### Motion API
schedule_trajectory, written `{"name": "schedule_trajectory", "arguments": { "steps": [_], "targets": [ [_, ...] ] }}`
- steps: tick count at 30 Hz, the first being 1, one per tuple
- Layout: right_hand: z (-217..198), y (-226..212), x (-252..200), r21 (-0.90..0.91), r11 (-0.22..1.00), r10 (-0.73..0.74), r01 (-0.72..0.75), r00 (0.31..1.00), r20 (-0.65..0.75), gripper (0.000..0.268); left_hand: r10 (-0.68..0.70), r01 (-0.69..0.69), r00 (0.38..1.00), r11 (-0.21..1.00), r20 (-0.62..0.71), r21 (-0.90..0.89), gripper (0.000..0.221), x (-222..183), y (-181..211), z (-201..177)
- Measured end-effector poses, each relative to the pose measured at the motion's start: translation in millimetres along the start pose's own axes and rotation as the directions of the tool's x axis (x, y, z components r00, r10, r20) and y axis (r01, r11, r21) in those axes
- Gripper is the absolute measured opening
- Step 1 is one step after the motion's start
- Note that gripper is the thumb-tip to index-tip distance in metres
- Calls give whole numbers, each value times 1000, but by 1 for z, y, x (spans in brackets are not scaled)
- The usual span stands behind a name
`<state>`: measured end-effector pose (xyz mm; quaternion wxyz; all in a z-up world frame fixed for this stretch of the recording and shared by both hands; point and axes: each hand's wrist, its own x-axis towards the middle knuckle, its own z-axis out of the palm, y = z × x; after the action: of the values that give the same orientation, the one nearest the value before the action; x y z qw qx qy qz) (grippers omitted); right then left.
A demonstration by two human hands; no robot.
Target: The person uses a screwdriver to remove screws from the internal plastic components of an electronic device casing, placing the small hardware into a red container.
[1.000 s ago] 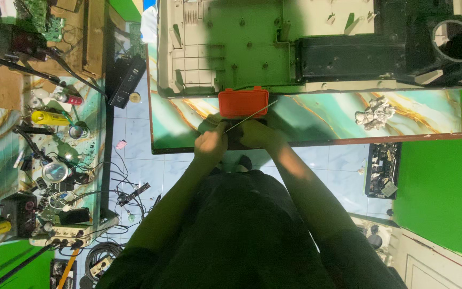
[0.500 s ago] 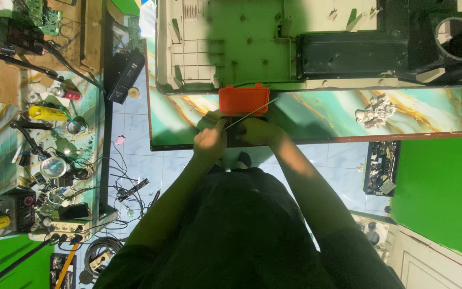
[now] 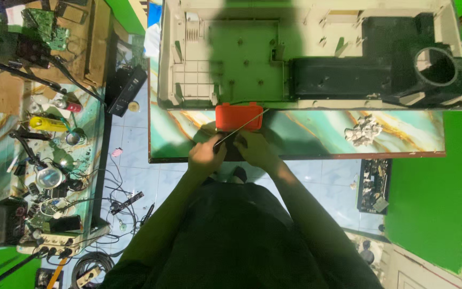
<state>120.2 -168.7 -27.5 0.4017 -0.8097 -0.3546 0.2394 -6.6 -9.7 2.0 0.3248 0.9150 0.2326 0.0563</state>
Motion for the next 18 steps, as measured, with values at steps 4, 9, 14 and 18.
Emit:
{"name": "schedule_trajectory", "arguments": {
  "steps": [4,9,14,18],
  "targets": [
    [-22,-21,-17,244,966,106,-89,993,-54,21,-120,139,985,977,122,-162,26,-11,19,-22],
    [-42,-54,-34,509,854,132,-106,991,-17,17,-3,42,996,893,87,-448,22,-17,42,-27],
    [-61,-75,-46,666,734,233,-131,970,-65,14,161,-136,987,765,-18,-629,24,-20,78,-43],
    [-68,-91,-58,731,668,332,-140,935,-124,15,33,-21,999,867,15,-497,22,-9,103,-54]
  ]
}}
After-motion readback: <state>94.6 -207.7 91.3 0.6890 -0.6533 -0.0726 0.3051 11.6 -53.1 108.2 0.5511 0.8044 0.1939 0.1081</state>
